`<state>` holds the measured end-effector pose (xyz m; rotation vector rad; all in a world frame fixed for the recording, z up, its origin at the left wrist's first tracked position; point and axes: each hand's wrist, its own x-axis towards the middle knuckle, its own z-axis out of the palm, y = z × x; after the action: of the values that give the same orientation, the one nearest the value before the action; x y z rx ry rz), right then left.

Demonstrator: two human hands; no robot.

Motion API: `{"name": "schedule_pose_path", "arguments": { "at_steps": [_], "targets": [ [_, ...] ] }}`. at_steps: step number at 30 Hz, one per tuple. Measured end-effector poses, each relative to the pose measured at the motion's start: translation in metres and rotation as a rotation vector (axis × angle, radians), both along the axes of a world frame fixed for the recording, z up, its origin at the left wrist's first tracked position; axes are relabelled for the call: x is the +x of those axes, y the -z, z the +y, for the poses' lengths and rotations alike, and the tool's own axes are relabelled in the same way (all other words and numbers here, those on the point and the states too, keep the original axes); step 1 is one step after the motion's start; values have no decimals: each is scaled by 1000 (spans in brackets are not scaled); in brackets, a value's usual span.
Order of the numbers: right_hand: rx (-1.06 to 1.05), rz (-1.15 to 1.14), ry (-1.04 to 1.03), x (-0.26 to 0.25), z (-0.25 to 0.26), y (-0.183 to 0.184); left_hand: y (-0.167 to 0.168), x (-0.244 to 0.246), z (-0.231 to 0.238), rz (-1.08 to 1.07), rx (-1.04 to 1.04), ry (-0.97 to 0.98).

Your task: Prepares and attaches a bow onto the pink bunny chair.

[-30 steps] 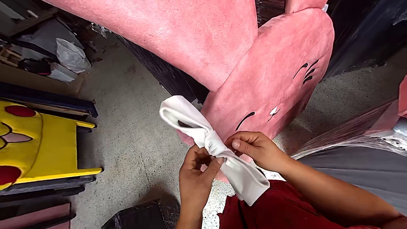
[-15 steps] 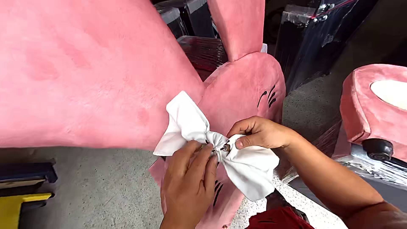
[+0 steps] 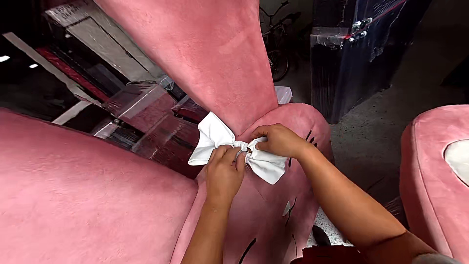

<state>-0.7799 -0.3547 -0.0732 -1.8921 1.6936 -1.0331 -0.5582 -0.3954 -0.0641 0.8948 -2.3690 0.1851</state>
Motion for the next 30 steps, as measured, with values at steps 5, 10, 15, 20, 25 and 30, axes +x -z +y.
{"name": "schedule_pose_path", "arguments": {
  "at_steps": [5,10,15,20,25,30],
  "targets": [
    [-369,14,134,11,8,37,-8,-17,-1,-200,-59,-93],
    [-343,49,84,20,14,46,-6,-25,-3,-290,-68,-187],
    [-420,53,83,29,11,54,6,-23,-9,-239,-127,-154],
    [-439,102,174,42,6,58,18,-16,-17,-115,-171,-91],
    [-436,152,194,47,-4,57,24,-16,-22,-25,-157,-65],
    [-401,196,73,38,-6,42,18,-17,-24,67,-64,-57]
  ]
}}
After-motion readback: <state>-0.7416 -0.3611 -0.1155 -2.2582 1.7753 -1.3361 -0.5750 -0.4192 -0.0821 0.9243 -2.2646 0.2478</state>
